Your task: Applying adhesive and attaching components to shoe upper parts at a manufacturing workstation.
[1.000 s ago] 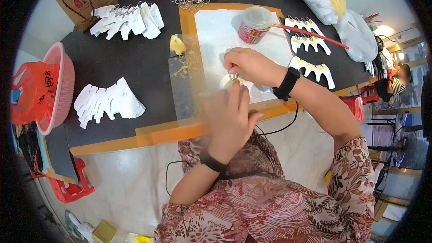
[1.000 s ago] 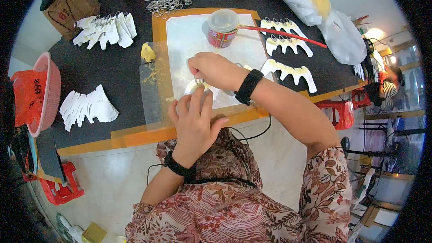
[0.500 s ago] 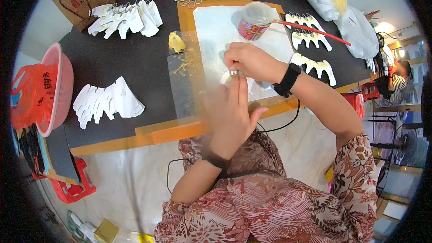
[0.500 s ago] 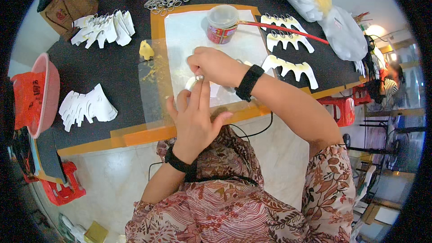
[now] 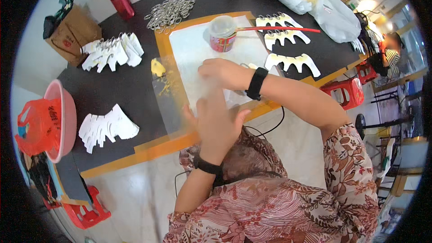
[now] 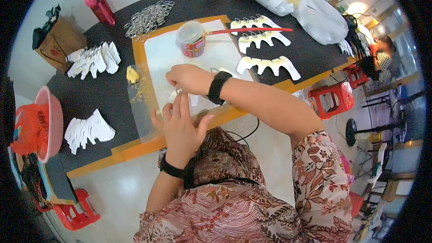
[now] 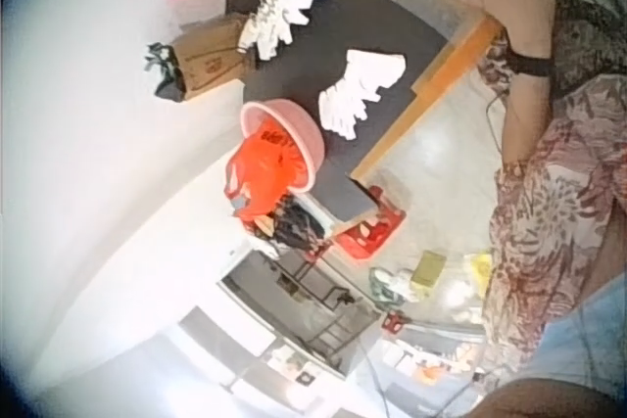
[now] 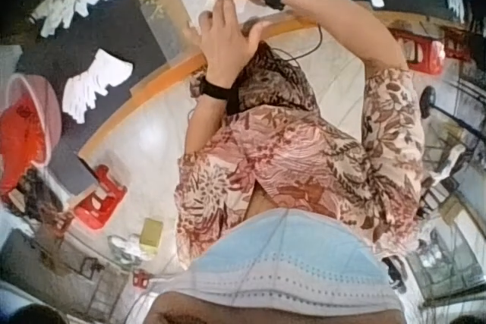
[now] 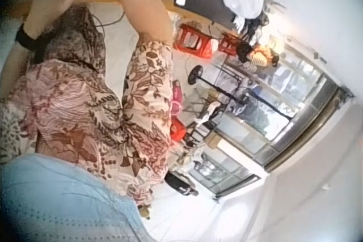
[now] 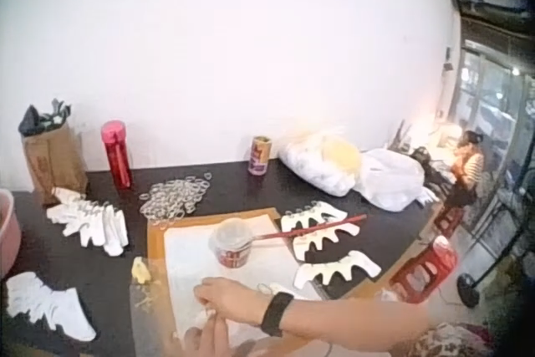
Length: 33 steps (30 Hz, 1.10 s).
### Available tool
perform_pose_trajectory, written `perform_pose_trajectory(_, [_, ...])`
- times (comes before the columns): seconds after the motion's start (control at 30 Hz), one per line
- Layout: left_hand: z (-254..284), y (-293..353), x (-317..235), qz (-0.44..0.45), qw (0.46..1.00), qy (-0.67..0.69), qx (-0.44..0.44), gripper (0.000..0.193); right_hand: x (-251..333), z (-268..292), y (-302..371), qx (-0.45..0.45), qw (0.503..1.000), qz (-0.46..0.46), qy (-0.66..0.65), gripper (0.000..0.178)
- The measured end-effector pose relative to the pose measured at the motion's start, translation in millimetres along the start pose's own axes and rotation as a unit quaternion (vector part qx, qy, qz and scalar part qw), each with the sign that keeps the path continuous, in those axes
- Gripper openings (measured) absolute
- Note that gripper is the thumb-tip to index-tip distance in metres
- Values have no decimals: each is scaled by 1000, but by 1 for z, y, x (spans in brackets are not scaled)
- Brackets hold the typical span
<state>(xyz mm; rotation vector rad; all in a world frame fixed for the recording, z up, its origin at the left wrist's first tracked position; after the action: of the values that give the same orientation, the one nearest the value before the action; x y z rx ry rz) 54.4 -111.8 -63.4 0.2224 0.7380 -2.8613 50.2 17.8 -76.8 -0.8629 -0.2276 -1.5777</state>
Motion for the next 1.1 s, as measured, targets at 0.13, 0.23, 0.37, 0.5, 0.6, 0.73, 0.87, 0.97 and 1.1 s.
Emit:
perform_pose_trajectory(0.13, [5, 0, -8, -14, 999, -34, -6, 71, -1, 3, 0, -10, 999, -33, 37, 4])
perform_pose_trajectory(0.23, [8, -1, -8, -8, 999, -32, 9, 68, 8, 14, 16, -28, 995, -45, 83, 7])
perform_pose_trajectory(0.37, [8, 6, -10, -7, 1000, -7, 22, 65, 30, 57, 67, -1, 991, -57, 117, 10])
perform_pose_trajectory(0.5, [13, 23, 6, 5, 1000, -3, -11, 63, -2, 121, 134, -11, 963, -252, 100, 8])
perform_pose_trajectory(0.6, [8, 32, 16, 9, 1000, 2, -22, 60, -41, 178, 172, -64, 934, -310, 168, 14])
perform_pose_trajectory(0.73, [0, 36, 16, 4, 998, -26, -50, 55, -94, 221, 177, -91, 910, -301, 270, 19])
perform_pose_trajectory(0.87, [-1, 37, 17, 31, 997, -46, -53, 52, -121, 220, 146, -35, 920, -306, 243, 26])
perform_pose_trajectory(0.97, [-2, 37, 14, 14, 997, -64, -40, 46, -139, 213, 132, -5, 928, -294, 227, 26])
perform_pose_trajectory(1.1, [-5, 34, 12, 13, 998, -67, -11, 43, -151, 210, 124, 8, 930, -296, 218, 29])
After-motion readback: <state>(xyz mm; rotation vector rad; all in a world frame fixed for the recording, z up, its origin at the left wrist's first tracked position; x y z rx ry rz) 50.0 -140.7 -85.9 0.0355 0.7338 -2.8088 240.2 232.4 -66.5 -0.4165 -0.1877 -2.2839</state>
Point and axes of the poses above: each hand's wrist, its own y-axis away from the middle knuckle, its own z-axis out of the back of the hand, x = y × z, the point moved 7 cm from there along -y, towards the middle knuckle, and after that the axes turned 11 degrees about -y, right-handed, at the moved point
